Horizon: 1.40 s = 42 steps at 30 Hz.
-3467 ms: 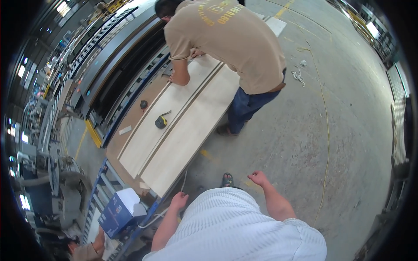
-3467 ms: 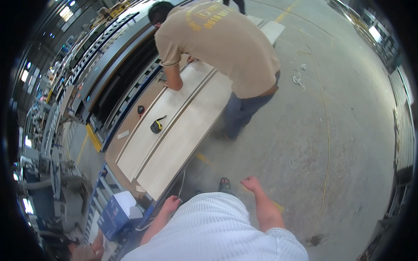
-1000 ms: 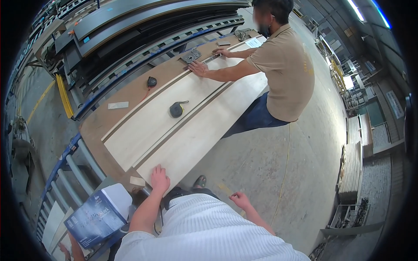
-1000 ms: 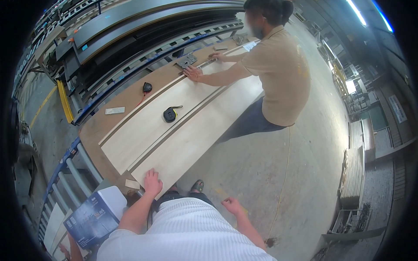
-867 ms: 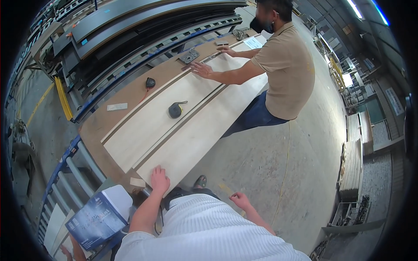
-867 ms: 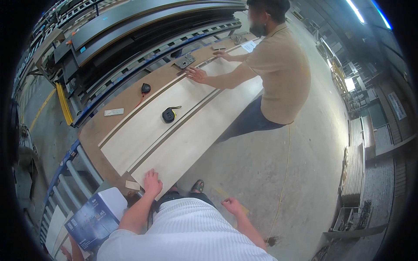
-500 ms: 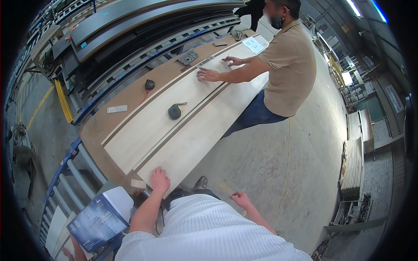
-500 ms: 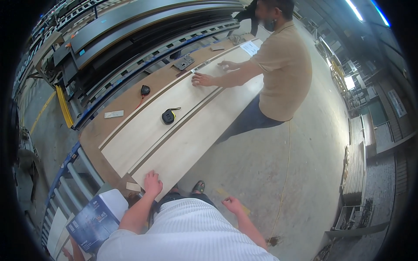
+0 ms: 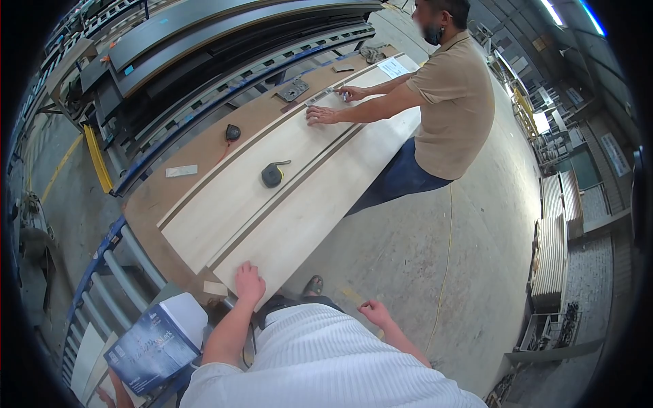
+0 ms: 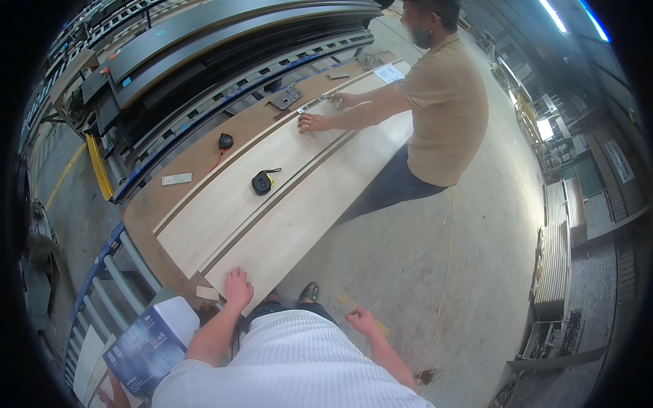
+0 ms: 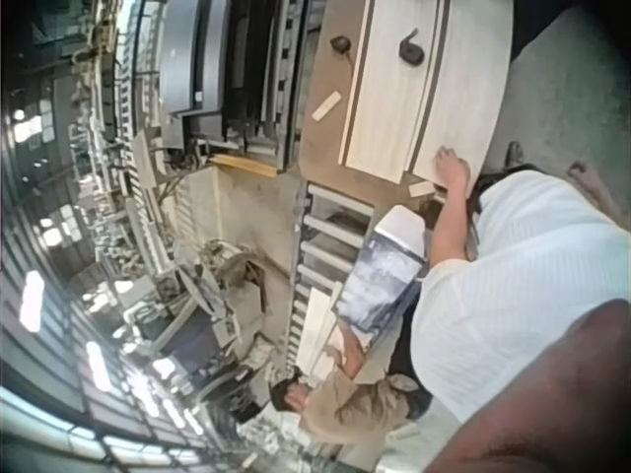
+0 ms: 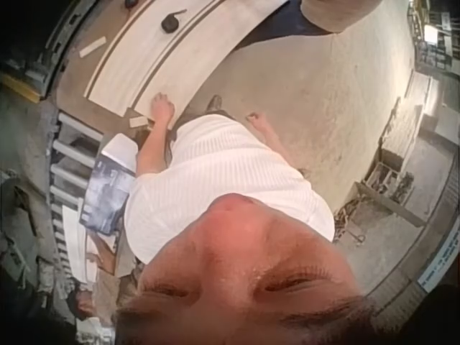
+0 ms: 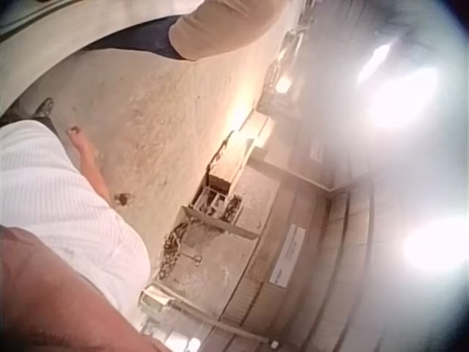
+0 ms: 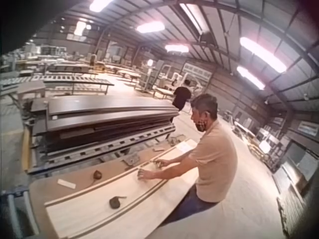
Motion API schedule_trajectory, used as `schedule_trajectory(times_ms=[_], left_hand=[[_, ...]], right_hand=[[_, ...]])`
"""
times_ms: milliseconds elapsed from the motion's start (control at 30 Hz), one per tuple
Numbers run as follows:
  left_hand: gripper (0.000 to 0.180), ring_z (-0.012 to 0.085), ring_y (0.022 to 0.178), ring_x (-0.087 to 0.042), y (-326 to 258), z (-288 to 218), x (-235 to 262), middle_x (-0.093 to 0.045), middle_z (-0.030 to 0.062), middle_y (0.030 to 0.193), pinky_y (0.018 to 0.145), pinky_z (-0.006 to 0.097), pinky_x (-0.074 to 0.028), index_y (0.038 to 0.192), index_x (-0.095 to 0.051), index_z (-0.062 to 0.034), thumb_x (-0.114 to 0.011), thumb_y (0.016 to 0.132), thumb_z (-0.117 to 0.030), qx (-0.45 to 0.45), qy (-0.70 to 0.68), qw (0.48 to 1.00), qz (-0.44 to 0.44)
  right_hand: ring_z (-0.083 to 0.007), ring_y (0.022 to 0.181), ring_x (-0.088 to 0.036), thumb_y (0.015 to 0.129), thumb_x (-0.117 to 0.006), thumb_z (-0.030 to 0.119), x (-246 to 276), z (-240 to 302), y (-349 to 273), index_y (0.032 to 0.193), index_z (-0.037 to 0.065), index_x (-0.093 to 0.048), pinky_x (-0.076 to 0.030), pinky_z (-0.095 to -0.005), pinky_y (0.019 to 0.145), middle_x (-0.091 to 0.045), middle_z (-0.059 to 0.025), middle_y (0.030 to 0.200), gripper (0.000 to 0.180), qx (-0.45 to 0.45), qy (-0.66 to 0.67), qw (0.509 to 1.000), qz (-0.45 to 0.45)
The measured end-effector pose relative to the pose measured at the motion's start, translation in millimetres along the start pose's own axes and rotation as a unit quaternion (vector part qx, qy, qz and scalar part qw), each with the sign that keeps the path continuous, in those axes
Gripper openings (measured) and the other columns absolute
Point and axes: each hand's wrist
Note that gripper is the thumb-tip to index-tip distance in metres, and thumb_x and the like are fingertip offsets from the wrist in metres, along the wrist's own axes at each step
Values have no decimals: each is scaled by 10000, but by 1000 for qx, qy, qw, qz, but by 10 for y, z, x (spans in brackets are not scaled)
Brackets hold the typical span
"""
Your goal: Applying and smoothing sealant or glue onto long wooden panels using a manual spreader and a wiping cloth in a factory setting.
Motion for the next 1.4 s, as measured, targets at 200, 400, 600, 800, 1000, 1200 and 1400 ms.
schedule_trajectory(times_ms=[200, 400, 600, 800, 1000, 1200, 1400], left_hand=[[395, 368, 1312, -490, 28, -34, 17, -540, 177, 1407, 1052, 483, -456, 1175, -670, -37, -725, 805, -161, 1, 3, 1000, 4], [351, 364, 1286, -501, 22, -40, 20, -554, 177, 1383, 1049, 471, -452, 1130, -678, -22, -697, 801, -143, 6, 4, 1000, -7], [322, 367, 1262, -513, 59, -69, 34, -575, 181, 1340, 1038, 475, -457, 1098, -685, -19, -698, 798, -135, 2, 4, 1000, -20], [262, 363, 1211, -528, 153, -70, 57, -583, 170, 1267, 997, 478, -471, 1028, -684, -26, -709, 789, -130, 6, 0, 1000, -30], [203, 358, 1125, -545, 267, -55, 43, -578, 156, 1155, 913, 482, -492, 953, -672, -37, -716, 782, -138, 5, 11, 999, -49], [200, 356, 1103, -551, 356, -65, 14, -578, 157, 1116, 895, 474, -494, 943, -672, -45, -717, 782, -155, 15, 26, 999, -45], [226, 339, 1135, -548, 452, -34, -39, -617, 137, 1099, 922, 484, -481, 959, -687, -79, -724, 803, -239, 45, 71, 996, 14]], right_hand=[[-236, 960, -682, 824, -793, 423, -16, -19, 4, 1030, 89, -782, -531, -388, 880, -726, -118, 958, 393, -13, 4, 1000, -4], [-244, 952, -682, 824, -787, 440, 7, 45, -22, 1039, 90, -776, -535, -398, 864, -723, -120, 955, 411, -6, -8, 1000, -3], [-241, 930, -677, 828, -781, 454, 19, 3, -2, 1051, 95, -769, -532, -395, 853, -714, -118, 932, 423, -5, 3, 1000, -6], [-226, 887, -666, 826, -785, 449, 56, 39, 34, 1031, 89, -765, -530, -391, 823, -698, -101, 887, 415, -7, 4, 1000, -8], [-344, 1133, -671, 820, -771, 483, 119, 28, 67, 1042, 103, -761, -514, -439, 986, -724, -200, 1140, 440, -23, 9, 999, 25], [-342, 1153, -660, 818, -772, 489, 151, -57, 107, 1026, 108, -763, -508, -440, 995, -717, -192, 1173, 435, -30, 14, 999, 18], [-265, 934, -692, 813, -805, 448, 51, -192, 28, 1009, 83, -774, -537, -395, 858, -730, -140, 955, 415, 14, 4, 999, -41]])
Point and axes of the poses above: each hand's wrist, its own y-axis towards the middle knuckle, its own x-axis out of the back of the hand, z = x × y
